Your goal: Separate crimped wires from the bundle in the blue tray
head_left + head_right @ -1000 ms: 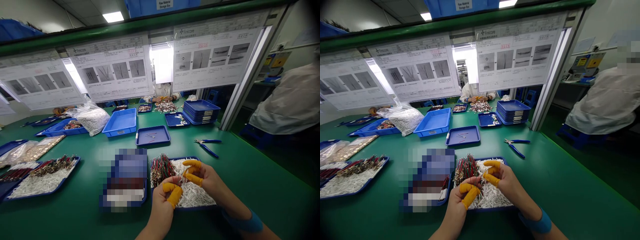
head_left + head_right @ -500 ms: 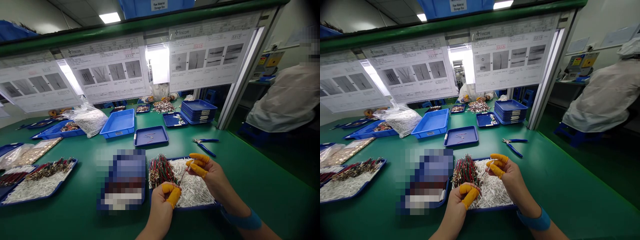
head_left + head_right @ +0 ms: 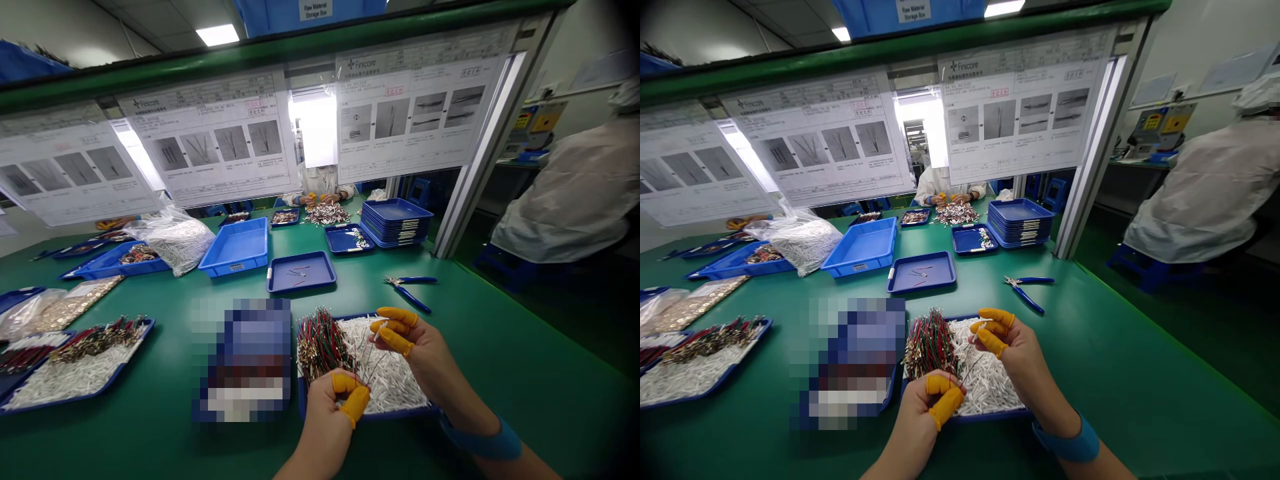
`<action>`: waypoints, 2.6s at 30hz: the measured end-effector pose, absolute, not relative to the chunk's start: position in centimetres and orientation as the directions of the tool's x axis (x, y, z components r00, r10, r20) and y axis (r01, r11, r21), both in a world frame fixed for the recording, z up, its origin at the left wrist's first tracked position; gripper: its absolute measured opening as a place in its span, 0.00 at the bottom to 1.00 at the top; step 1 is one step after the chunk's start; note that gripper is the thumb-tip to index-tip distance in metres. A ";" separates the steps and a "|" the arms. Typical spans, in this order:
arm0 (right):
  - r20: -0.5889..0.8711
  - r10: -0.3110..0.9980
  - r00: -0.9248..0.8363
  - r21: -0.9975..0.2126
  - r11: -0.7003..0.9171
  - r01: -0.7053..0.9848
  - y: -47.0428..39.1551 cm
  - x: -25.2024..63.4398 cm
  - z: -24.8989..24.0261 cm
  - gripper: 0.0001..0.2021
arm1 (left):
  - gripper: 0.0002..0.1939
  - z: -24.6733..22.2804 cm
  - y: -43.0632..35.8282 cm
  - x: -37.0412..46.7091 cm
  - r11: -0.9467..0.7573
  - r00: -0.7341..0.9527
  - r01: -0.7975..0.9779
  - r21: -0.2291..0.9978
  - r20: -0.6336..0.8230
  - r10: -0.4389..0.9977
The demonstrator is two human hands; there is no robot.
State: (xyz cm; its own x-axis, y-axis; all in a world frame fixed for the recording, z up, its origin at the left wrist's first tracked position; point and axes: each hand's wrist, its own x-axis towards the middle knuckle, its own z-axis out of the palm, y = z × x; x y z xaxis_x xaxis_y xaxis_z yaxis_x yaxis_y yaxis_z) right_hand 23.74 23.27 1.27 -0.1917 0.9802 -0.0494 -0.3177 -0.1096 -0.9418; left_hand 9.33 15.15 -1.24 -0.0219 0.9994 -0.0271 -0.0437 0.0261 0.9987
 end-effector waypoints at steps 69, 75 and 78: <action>-0.208 0.816 -0.540 -0.938 -0.323 -0.126 22.7 23.8 2.1 0.25 | 0.06 -1.4 15.3 8.9 -0.019 -0.088 -0.052 0.998 0.014 0.996; -0.128 0.918 -0.376 -0.903 -0.265 -0.338 23.2 24.5 1.7 0.19 | 0.06 -1.3 15.2 9.1 -0.004 0.001 -0.037 0.999 0.004 1.000; -0.131 0.910 -0.392 -0.894 -0.279 -0.349 23.0 24.2 1.8 0.18 | 0.09 -1.0 14.9 9.2 0.002 0.050 0.000 1.000 -0.002 0.999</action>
